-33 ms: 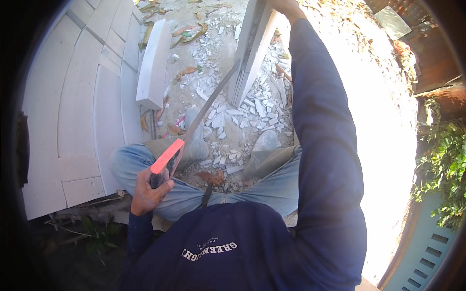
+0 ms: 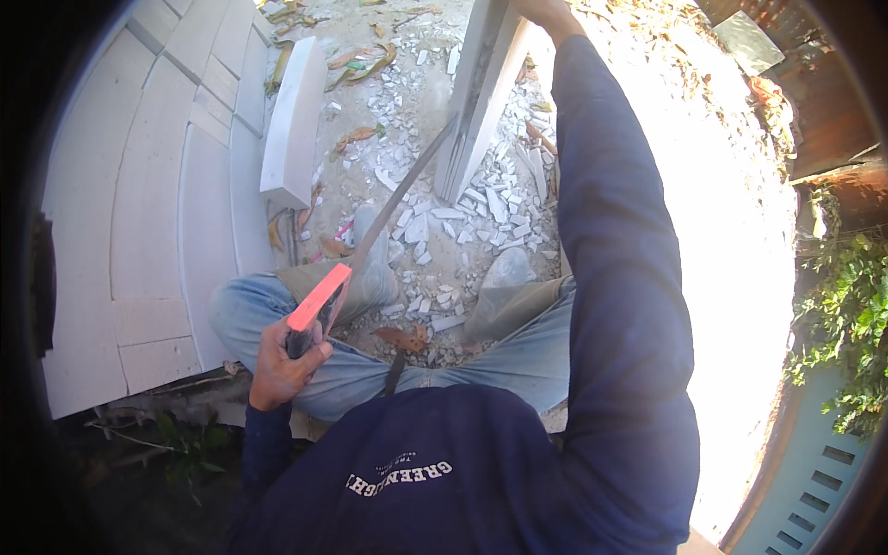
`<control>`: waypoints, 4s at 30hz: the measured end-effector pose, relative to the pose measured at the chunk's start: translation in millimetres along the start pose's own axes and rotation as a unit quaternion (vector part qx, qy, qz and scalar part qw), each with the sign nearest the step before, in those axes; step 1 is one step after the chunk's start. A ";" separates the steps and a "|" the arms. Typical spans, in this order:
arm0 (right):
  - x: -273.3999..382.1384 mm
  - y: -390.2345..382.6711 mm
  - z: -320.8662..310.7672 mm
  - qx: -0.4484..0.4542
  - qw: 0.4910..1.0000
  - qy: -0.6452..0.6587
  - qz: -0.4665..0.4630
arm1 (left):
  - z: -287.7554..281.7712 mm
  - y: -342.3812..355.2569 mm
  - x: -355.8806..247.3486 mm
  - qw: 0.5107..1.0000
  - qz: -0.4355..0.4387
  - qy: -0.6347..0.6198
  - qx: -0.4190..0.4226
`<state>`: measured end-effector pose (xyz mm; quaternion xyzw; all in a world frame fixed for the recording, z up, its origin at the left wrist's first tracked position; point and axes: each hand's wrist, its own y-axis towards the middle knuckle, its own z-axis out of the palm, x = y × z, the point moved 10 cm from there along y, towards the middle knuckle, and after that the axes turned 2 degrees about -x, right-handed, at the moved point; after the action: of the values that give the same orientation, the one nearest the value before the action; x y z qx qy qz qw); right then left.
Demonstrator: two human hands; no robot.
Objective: The person sits on the ground and uses a hand saw to cut a long white wooden plank. They hold the plank steady with one hand while sawing with the other, then lift the plank to inspect the cut before continuing to saw through the material.
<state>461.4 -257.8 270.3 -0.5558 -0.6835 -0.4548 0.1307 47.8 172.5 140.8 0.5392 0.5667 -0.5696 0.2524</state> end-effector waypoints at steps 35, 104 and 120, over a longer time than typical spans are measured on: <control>1.0 -0.7 4.3 -0.009 1.000 0.002 0.021 | 13.5 2.2 27.7 0.991 -0.089 -0.072 0.065; 6.4 -1.1 4.1 -0.007 1.000 -0.002 -0.022 | 17.8 -18.2 -0.5 0.985 -0.071 -0.155 0.020; -5.6 1.4 5.2 -0.002 0.999 0.025 0.022 | 53.0 0.5 -5.8 0.999 0.027 0.025 -0.028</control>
<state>466.3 -257.4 264.3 -0.5595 -0.6670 -0.4666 0.1563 32.6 121.9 134.0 0.5609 0.5739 -0.5327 0.2689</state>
